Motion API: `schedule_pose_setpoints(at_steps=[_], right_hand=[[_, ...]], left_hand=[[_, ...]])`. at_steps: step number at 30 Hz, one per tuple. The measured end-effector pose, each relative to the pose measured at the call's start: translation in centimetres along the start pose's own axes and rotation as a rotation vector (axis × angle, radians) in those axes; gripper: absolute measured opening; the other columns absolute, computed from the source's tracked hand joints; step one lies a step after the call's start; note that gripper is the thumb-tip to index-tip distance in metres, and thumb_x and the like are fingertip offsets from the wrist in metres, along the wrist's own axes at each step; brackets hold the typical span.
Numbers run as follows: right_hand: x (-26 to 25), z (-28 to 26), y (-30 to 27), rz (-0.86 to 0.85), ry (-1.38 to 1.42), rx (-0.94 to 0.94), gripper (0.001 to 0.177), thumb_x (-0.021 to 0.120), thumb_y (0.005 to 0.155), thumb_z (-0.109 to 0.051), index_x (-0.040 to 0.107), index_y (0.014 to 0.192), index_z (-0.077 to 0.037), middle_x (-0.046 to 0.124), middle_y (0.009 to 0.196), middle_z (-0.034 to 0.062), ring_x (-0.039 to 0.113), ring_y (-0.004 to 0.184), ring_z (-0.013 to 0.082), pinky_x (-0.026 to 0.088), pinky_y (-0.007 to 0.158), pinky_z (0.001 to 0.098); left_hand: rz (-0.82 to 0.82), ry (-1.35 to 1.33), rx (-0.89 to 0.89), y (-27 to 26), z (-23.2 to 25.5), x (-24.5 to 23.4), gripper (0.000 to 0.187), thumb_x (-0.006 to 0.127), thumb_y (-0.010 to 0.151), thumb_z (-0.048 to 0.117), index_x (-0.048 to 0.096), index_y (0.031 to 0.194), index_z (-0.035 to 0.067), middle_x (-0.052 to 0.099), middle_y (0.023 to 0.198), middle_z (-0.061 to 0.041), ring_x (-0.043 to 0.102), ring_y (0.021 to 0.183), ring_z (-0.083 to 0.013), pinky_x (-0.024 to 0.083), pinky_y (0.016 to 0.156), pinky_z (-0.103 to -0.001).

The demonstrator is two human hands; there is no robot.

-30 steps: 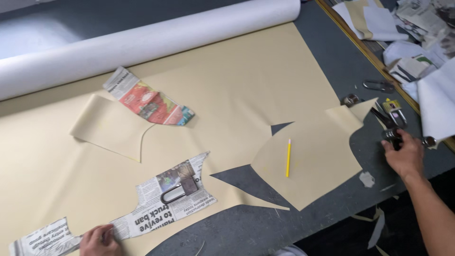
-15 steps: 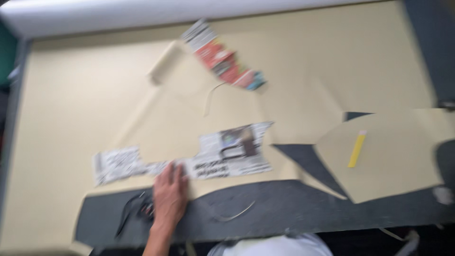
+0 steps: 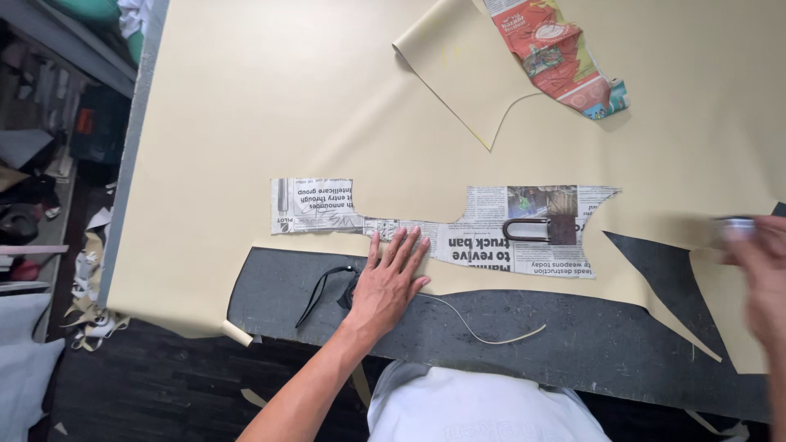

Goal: The person cuts a beige paper sheet using scissors, following a newspaper template placed on top. They then use a pencil to trace the template's outline onto the paper and measure the cut piece with a tape measure.

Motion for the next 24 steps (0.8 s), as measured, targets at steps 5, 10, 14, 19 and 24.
schedule_pose_setpoints(at_steps=[5,10,14,19,24], right_hand=[[15.9,-10.6,-3.0,-0.391,-0.223,-0.006,0.043,0.086,0.079,-0.012,0.070,0.118,-0.005,0.070,0.101,0.0093,0.061,0.078,0.0207,0.054,0.070,0.0334],[26.2,-18.2,-6.4,-0.623,-0.386,-0.389,0.043,0.084,0.074,-0.011,0.071,0.115,-0.005,0.065,0.113,0.0112,0.062,0.107,0.0264,0.055,0.090,0.0383],[30.4,-18.1,-7.3,-0.694,-0.355,-0.343,0.045,0.079,0.077,-0.008,0.069,0.121,-0.009,0.063,0.118,0.0097,0.061,0.112,0.0280,0.054,0.096,0.0401],[32.2,-18.4,-8.5,-0.707,-0.239,-0.357,0.058,0.076,0.079,-0.004,0.061,0.135,-0.012,0.061,0.126,0.0095,0.059,0.121,0.0291,0.052,0.102,0.0405],[30.9,-17.8,-8.8,-0.621,-0.295,-0.375,0.066,0.076,0.080,-0.008,0.054,0.142,-0.010,0.056,0.140,0.0104,0.054,0.131,0.0293,0.047,0.110,0.0417]], left_hand=[[0.012,-0.012,0.026,0.0,-0.5,-0.3,0.066,0.030,0.104,0.053,0.026,0.161,0.019,0.026,0.167,-0.005,0.019,0.155,-0.0232,0.008,0.125,-0.058],[-0.008,-0.027,0.016,0.0,-0.3,-0.3,0.065,0.032,0.104,0.052,0.029,0.160,0.019,0.027,0.167,-0.005,0.021,0.154,-0.0237,0.009,0.126,-0.059],[0.022,-0.064,0.022,0.0,-0.7,-0.9,0.065,0.037,0.103,0.050,0.032,0.160,0.018,0.029,0.166,-0.006,0.023,0.154,-0.0239,0.009,0.126,-0.060],[0.054,-0.155,0.011,-0.3,-1.1,-1.4,0.063,0.044,0.103,0.047,0.037,0.159,0.018,0.030,0.166,-0.008,0.024,0.154,-0.0249,0.011,0.126,-0.060],[0.082,-0.257,-0.045,-0.9,-2.2,-2.1,0.060,0.049,0.101,0.045,0.042,0.156,0.020,0.032,0.165,-0.012,0.025,0.154,-0.0276,0.011,0.125,-0.061]])
Point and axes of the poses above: each hand's wrist, its own y-axis towards the middle knuckle, its own x-axis out of the palm, z = x × y, the point moved 10 cm from there along y, towards the middle knuckle
